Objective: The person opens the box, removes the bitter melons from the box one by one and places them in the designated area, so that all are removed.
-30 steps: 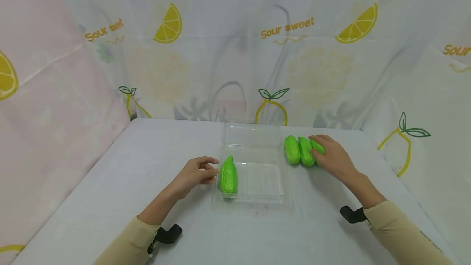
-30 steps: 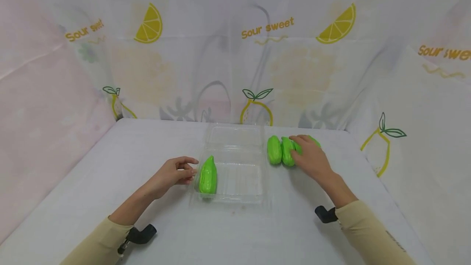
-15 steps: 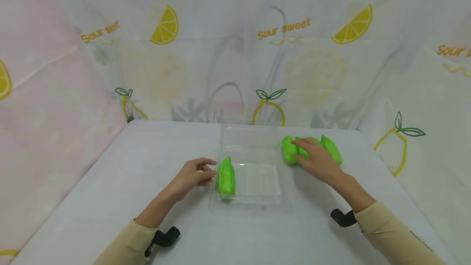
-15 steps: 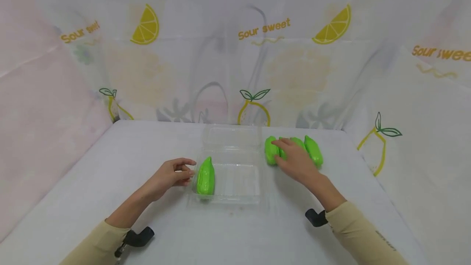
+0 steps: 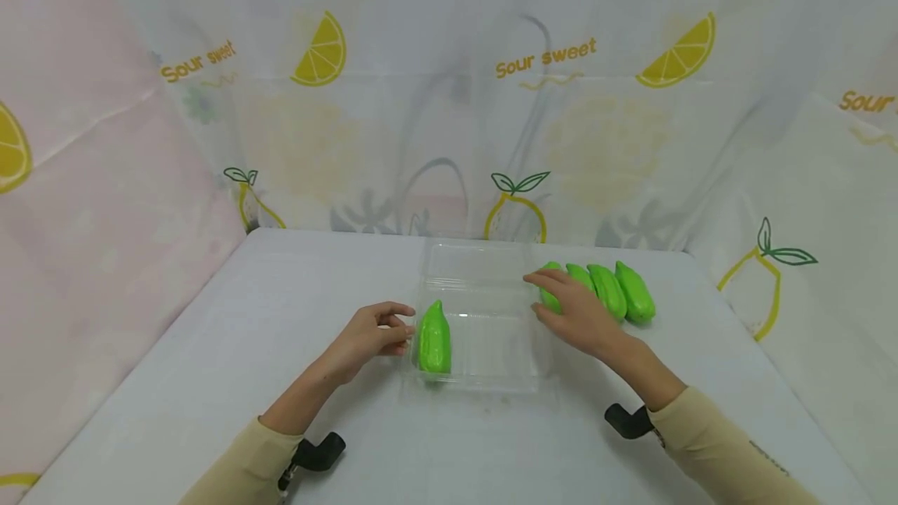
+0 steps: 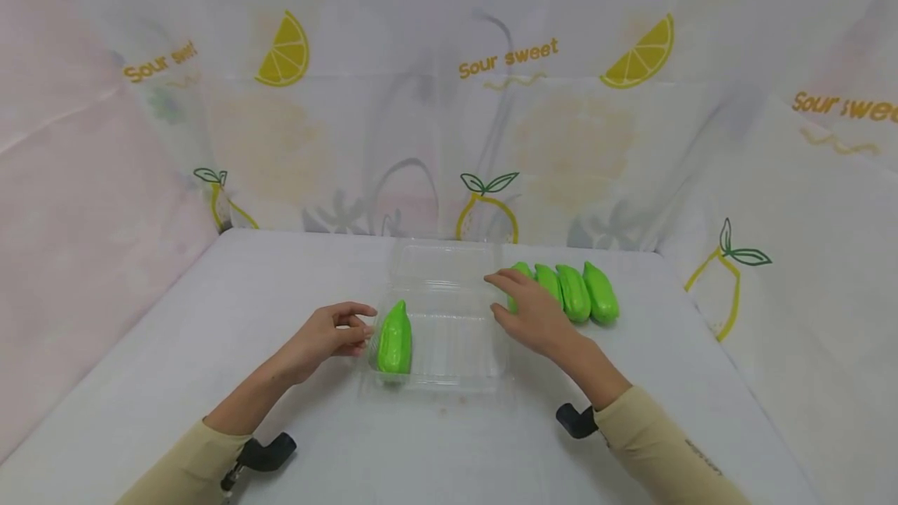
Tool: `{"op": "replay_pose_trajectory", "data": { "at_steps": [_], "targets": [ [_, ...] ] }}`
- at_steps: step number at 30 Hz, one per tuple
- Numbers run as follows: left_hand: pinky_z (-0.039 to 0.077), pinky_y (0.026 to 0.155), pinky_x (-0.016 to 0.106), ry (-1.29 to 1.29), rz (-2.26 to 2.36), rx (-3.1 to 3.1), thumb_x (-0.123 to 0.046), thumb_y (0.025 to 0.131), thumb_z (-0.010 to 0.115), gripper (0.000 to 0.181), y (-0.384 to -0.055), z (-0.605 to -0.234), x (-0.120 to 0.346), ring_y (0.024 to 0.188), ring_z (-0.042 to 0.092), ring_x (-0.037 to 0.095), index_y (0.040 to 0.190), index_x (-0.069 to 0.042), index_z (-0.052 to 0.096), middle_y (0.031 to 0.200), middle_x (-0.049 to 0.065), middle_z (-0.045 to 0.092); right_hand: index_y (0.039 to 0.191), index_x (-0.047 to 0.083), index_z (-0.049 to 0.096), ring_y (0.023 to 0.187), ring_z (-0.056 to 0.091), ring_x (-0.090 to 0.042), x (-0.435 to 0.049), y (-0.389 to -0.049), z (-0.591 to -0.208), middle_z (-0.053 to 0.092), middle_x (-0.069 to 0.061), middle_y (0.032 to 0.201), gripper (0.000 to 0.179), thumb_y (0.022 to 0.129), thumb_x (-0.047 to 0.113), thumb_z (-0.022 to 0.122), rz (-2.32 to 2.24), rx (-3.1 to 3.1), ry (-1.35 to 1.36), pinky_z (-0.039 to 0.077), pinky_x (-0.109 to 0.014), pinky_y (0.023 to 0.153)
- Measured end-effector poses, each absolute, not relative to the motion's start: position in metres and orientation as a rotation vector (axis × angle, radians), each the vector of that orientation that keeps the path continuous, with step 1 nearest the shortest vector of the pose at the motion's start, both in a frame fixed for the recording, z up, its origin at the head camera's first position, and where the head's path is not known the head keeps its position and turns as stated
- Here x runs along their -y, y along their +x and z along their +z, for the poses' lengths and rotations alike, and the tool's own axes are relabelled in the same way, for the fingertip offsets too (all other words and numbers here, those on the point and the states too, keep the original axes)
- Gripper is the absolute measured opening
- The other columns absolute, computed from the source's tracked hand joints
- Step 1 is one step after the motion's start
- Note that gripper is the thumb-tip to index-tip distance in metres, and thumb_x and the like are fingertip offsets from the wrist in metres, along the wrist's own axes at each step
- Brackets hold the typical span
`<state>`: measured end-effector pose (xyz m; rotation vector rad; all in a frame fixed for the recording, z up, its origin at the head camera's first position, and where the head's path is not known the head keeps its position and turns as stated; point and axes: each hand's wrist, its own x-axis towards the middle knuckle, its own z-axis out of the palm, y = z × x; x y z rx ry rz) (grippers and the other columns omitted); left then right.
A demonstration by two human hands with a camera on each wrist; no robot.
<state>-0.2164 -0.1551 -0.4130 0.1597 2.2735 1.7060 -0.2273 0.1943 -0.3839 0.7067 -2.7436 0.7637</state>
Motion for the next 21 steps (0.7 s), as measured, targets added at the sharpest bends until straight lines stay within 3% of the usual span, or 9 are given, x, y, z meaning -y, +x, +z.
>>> {"op": "replay_pose_trajectory", "data": {
  "at_steps": [14,21],
  "targets": [
    [0.061,0.071,0.028,0.172,1.702,-2.271,-0.012,0.093,0.069,0.043,-0.217,-0.413,0.156,0.072,0.063,0.011,0.132,0.002,0.056,0.095,0.009,0.060,0.133,0.012,0.062,0.124,0.059,-0.030,-0.151,-0.229,-0.394,0.060,-0.010,0.135,0.042,0.092,0.018,0.067,0.784,2.724,0.815,0.052,-0.049,0.101],
    [0.060,0.069,0.025,0.173,1.721,-2.256,-0.011,0.093,0.069,0.043,-0.217,-0.414,0.154,0.070,0.063,0.011,0.132,0.003,0.056,0.093,0.008,0.061,0.135,0.013,0.061,0.128,0.057,-0.029,-0.129,-0.226,-0.400,0.059,-0.008,0.138,0.044,0.093,0.025,0.065,0.808,2.797,0.821,0.050,-0.049,0.104]
  ]
}}
